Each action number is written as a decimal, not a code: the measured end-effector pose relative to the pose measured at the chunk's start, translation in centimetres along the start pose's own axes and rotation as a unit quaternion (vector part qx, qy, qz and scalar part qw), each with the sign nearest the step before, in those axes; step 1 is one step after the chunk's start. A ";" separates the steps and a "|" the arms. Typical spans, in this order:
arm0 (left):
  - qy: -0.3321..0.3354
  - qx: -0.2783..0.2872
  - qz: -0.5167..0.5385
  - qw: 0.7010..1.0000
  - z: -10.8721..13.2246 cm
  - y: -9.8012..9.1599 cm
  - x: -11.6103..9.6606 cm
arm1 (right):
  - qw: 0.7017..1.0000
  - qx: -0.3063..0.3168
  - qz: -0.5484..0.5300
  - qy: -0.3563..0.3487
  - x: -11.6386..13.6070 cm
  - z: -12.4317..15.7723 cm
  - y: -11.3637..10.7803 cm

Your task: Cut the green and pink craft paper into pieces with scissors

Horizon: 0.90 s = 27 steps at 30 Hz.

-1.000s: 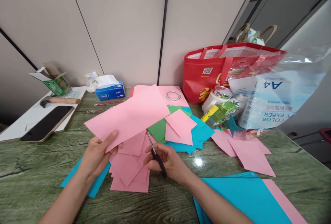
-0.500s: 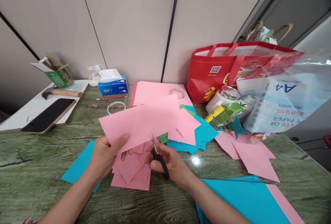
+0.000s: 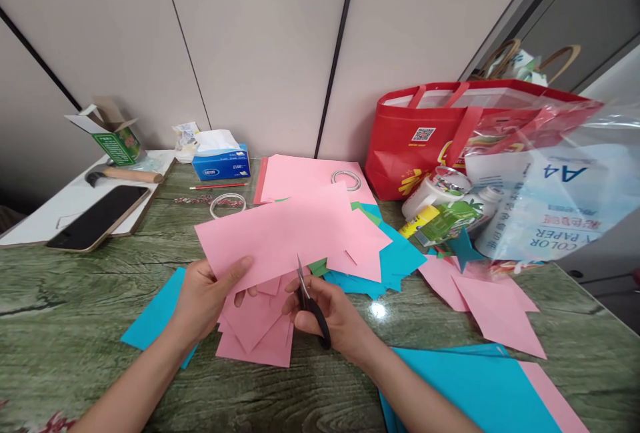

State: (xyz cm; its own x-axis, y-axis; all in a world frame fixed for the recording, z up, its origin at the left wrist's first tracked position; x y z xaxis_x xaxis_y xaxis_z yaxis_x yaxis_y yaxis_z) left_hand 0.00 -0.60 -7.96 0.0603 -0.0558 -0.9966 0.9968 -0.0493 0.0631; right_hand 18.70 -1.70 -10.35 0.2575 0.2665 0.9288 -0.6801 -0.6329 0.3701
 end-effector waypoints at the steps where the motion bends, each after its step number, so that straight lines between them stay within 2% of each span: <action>1: 0.001 0.000 0.001 1.000 0.0 0.0 0.0 | 1.000 0.000 -0.001 -0.001 0.0 0.0 0.0; 27: 0.009 0.005 -0.011 1.000 0.1 -0.3 0.2 | 1.000 -0.009 0.026 0.001 0.0 -0.2 0.1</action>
State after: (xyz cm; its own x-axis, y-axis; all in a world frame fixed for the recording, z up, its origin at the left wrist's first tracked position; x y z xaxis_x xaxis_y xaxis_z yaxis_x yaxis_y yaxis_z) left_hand -0.27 -0.67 -8.15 0.0400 -0.0370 -0.9985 0.9973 -0.0595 0.0421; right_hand 18.47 -1.62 -10.27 0.2192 0.2346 0.9470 -0.7045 -0.6335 0.3200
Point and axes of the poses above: each hand's wrist, its own z-axis away from the middle knuckle, its own y-axis out of the palm, x = y × z, the point moved 2 cm from there along -z, towards the middle knuckle, and after that the axes turned 10 degrees about x, right-handed, at the moved point
